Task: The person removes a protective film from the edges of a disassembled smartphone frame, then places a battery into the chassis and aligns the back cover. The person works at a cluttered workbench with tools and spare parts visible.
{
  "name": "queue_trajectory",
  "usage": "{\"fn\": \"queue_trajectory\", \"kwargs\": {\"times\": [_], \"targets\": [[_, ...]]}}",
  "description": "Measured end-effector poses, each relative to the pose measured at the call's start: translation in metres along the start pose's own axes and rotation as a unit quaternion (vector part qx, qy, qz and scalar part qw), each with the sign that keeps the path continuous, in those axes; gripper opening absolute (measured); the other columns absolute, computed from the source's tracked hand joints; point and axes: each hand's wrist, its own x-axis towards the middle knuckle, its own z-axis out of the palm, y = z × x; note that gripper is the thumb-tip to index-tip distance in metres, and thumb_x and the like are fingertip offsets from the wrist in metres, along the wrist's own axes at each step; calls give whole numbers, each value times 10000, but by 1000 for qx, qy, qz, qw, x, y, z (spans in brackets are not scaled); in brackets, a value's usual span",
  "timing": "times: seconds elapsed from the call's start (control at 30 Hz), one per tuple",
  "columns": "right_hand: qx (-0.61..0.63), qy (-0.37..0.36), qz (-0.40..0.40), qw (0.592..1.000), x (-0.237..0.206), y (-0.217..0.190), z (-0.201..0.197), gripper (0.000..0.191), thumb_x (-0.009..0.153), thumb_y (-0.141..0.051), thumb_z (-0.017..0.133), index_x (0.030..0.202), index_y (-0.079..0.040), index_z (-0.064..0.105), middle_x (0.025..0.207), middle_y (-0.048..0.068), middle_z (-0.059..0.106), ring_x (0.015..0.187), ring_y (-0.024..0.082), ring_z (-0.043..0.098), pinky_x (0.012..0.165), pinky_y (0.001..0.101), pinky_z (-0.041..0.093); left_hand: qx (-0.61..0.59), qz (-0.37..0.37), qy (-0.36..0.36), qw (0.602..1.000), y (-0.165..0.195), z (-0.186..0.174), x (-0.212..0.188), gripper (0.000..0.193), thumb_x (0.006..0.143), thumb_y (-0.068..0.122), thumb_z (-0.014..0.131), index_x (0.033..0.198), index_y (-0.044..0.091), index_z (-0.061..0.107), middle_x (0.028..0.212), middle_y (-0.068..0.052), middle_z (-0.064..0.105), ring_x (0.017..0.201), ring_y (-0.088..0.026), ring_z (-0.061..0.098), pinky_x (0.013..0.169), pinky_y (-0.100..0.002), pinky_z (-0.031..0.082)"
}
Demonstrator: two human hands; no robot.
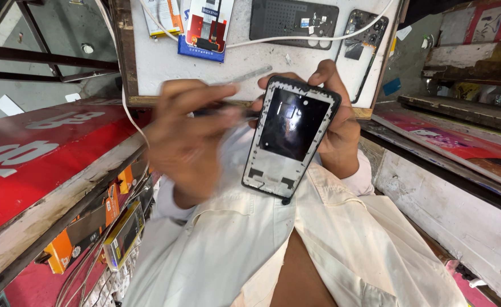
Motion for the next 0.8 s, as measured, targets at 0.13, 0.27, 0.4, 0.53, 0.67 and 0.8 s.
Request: {"fn": "queue_trajectory", "kwargs": {"times": [0.13, 0.27, 0.4, 0.53, 0.67, 0.8], "targets": [[-74, 4, -62, 995, 1, 0, -9, 554, 983, -458, 742, 1276, -108, 429, 1478, 394, 446, 1273, 411, 571, 1073, 447, 521, -37, 7, -143, 989, 18, 26, 14, 291, 793, -127, 770, 1060, -16, 745, 1026, -158, 689, 923, -249, 673, 783, -329, 575], [-111, -5, -100, 989, -1, -1, -20, 545, 984, -465, 726, 1294, -115, 446, 1499, 364, 433, 1320, 412, 563, 1113, 443, 515, -85, 32, -156, 984, 12, 47, 16, 246, 891, -115, 784, 1096, -26, 681, 994, -126, 675, 871, -239, 703, 738, -313, 573], [-120, -1, -117, 986, -5, 3, -24, 543, 974, -477, 731, 1325, -149, 480, 1485, 333, 430, 1334, 439, 564, 1132, 495, 523, -63, -14, -134, 989, 7, 58, 3, 224, 913, -57, 828, 1096, 15, 722, 951, -61, 677, 733, -157, 671, 650, -262, 536], [-132, -17, -129, 983, -1, 5, -28, 535, 958, -495, 740, 1324, -173, 520, 1463, 309, 458, 1333, 443, 571, 1139, 527, 533, -54, -16, -146, 988, 4, 58, -5, 219, 905, -33, 833, 1086, 23, 723, 960, -55, 678, 741, -133, 670, 639, -255, 541], [-124, -29, -130, 983, 3, 4, -32, 514, 947, -478, 758, 1313, -185, 545, 1459, 298, 468, 1338, 446, 566, 1130, 541, 527, -53, -26, -148, 987, 5, 60, -4, 214, 903, -21, 830, 1084, 20, 723, 951, -47, 676, 740, -126, 673, 626, -248, 537], [-116, -32, -125, 985, 4, 5, -34, 495, 945, -451, 778, 1302, -191, 554, 1464, 288, 462, 1350, 444, 555, 1150, 546, 509, -41, -43, -141, 988, 7, 62, -3, 207, 908, -10, 833, 1078, 30, 722, 946, -45, 673, 729, -119, 670, 623, -240, 534]]}}
